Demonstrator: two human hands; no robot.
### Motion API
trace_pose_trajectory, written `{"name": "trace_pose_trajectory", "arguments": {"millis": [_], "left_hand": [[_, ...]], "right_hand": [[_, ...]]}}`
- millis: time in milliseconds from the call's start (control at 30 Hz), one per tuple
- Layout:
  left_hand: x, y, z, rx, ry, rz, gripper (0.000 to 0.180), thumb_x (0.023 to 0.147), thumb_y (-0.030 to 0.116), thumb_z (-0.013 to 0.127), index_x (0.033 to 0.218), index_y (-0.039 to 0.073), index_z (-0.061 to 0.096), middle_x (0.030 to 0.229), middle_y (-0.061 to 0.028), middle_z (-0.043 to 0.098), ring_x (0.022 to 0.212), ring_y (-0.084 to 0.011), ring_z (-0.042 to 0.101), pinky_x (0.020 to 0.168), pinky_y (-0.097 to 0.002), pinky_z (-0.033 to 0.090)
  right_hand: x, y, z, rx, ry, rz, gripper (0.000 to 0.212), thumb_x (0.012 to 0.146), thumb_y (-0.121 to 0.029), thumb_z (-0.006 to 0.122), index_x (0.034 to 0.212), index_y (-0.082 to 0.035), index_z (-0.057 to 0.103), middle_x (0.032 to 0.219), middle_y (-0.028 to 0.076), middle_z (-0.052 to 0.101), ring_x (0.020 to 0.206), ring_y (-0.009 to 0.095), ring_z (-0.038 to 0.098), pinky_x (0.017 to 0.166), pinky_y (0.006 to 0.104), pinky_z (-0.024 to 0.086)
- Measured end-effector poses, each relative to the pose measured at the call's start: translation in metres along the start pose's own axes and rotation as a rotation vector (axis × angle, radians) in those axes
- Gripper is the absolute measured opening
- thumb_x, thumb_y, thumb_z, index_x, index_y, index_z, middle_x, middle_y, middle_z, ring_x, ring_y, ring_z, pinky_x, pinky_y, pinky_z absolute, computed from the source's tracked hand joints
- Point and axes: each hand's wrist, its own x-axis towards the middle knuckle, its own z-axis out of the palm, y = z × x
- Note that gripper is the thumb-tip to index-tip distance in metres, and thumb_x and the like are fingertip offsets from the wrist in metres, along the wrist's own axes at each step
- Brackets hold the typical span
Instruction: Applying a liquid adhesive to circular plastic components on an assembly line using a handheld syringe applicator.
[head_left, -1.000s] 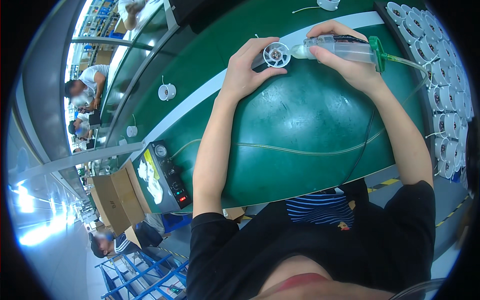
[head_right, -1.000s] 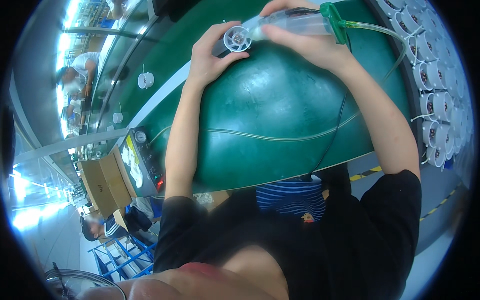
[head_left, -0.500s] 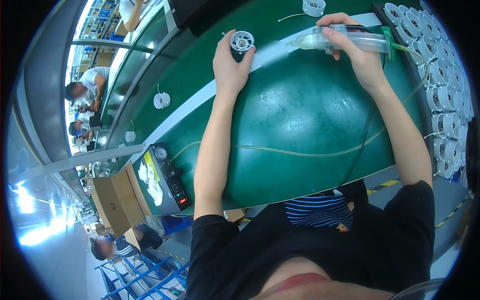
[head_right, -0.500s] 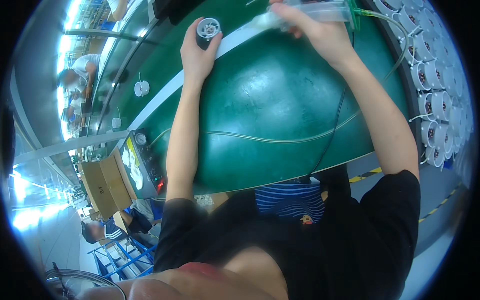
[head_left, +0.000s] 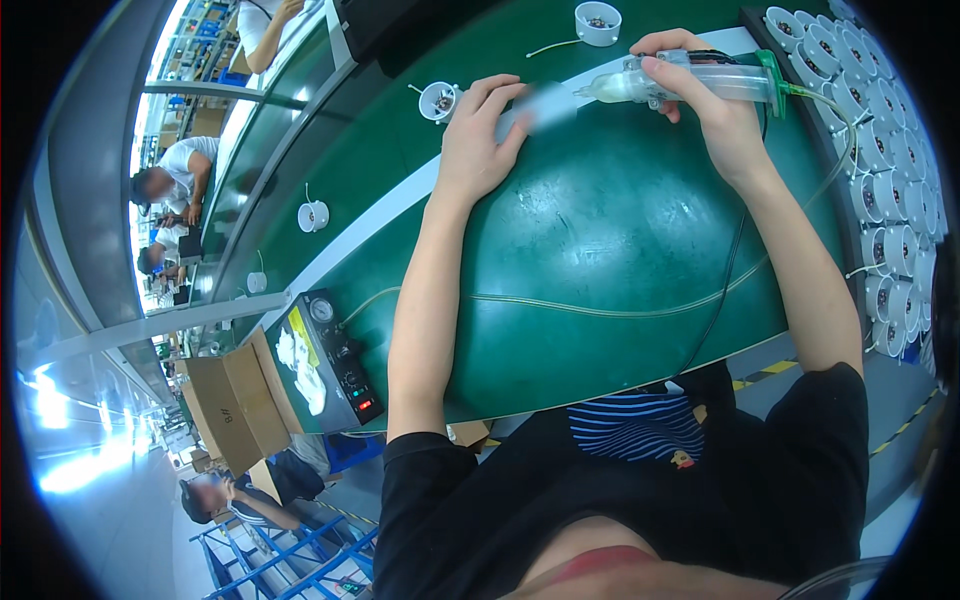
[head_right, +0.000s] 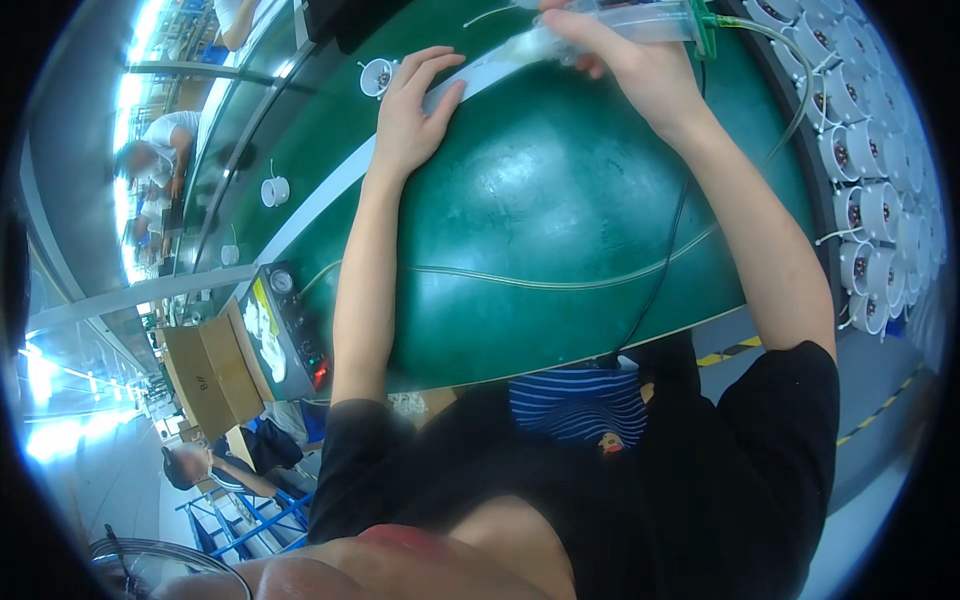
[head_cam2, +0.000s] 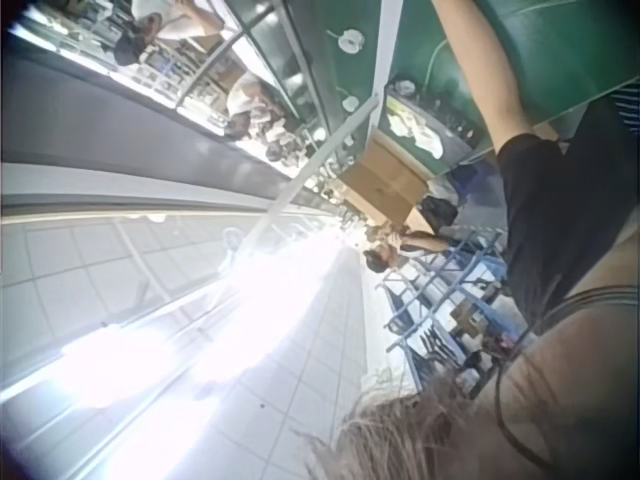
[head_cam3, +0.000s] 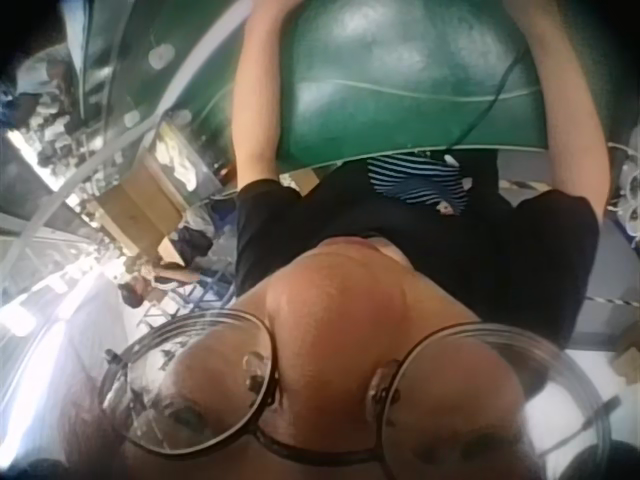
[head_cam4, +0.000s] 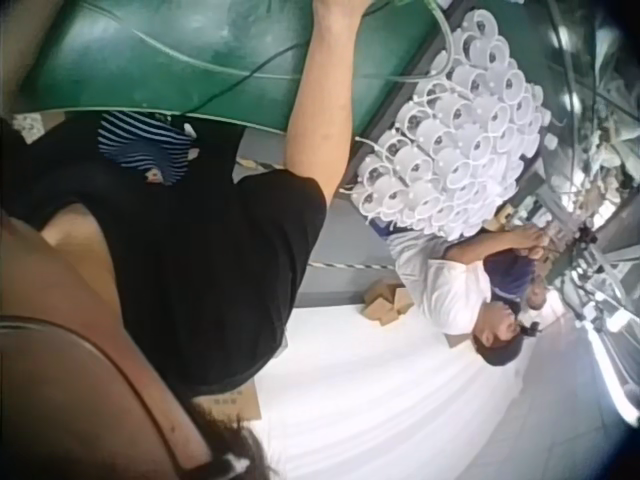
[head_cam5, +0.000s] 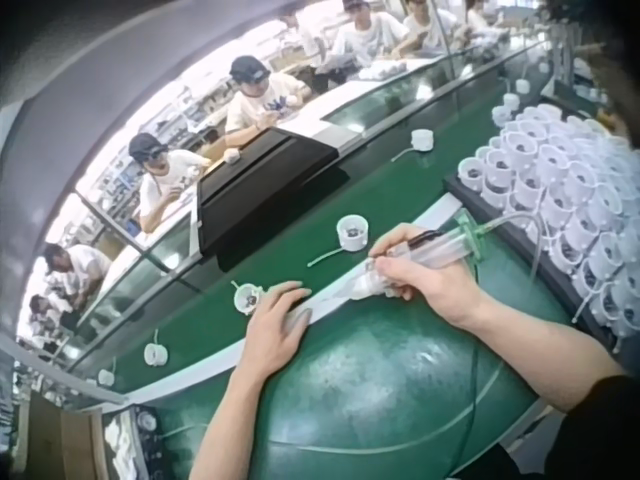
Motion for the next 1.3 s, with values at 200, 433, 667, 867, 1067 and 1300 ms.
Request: {"name": "trace_pose_trajectory", "arguments": {"millis": [200,433,667,867,1067,1300], "left_hand": [[-0.0010,0.0004,0.0015,0.037,-0.022,-0.030,0.029,0.094,0.021,0.072,0.121,0.011,0.072,0.132,-0.0073,0.065,0.122,-0.0300,0.062,0.102,-0.0407,0.052],[-0.0034,-0.0026,0.0022,0.051,-0.024,-0.005,0.032,0.098,0.021,0.069,0.128,0.010,0.070,0.142,-0.0089,0.064,0.130,-0.0308,0.059,0.109,-0.0392,0.047],[-0.0022,0.0025,0.0010,-0.026,-0.100,-0.110,0.035,0.103,0.027,0.063,0.134,0.014,0.068,0.157,-0.0118,0.052,0.144,-0.0317,0.049,0.116,-0.0404,0.042],[-0.0016,-0.0002,0.0033,0.091,-0.128,-0.070,0.036,0.105,0.031,0.057,0.139,0.018,0.065,0.162,-0.0148,0.046,0.144,-0.0345,0.048,0.117,-0.0422,0.040],[-0.0032,-0.0007,0.0009,0.113,-0.094,-0.043,0.040,0.104,0.029,0.061,0.142,0.017,0.062,0.162,-0.0165,0.044,0.142,-0.0369,0.049,0.116,-0.0444,0.041],[-0.0027,0.0065,0.0024,-0.118,0.029,-0.112,0.057,0.099,0.035,0.069,0.151,0.021,0.052,0.162,-0.0235,0.038,0.142,-0.0407,0.050,0.113,-0.0474,0.046]], "right_hand": [[-0.0013,0.0011,0.0004,0.010,-0.007,0.043,0.027,0.096,-0.032,0.069,0.108,-0.008,0.073,0.094,0.001,0.067,0.076,0.008,0.058,0.068,0.0243,0.046],[-0.0030,0.0002,0.0024,-0.003,-0.018,0.053,0.028,0.096,-0.033,0.069,0.108,-0.009,0.072,0.093,0.001,0.067,0.076,0.008,0.057,0.068,0.0242,0.045],[-0.0028,0.0002,0.0023,-0.005,-0.020,0.062,0.028,0.095,-0.034,0.069,0.108,-0.009,0.072,0.092,0.001,0.067,0.075,0.008,0.057,0.068,0.0240,0.045],[-0.0024,0.0018,0.0024,-0.025,-0.038,0.058,0.029,0.095,-0.034,0.070,0.109,-0.009,0.073,0.091,0.001,0.067,0.074,0.008,0.057,0.068,0.0232,0.045],[-0.0032,0.0020,0.0037,-0.023,-0.038,0.037,0.028,0.095,-0.034,0.070,0.109,-0.009,0.073,0.092,0.000,0.067,0.074,0.007,0.057,0.067,0.0226,0.045],[-0.0038,0.0011,0.0040,-0.035,-0.039,0.054,0.028,0.096,-0.034,0.070,0.108,-0.010,0.073,0.092,0.000,0.067,0.074,0.007,0.057,0.067,0.0227,0.044]]}}
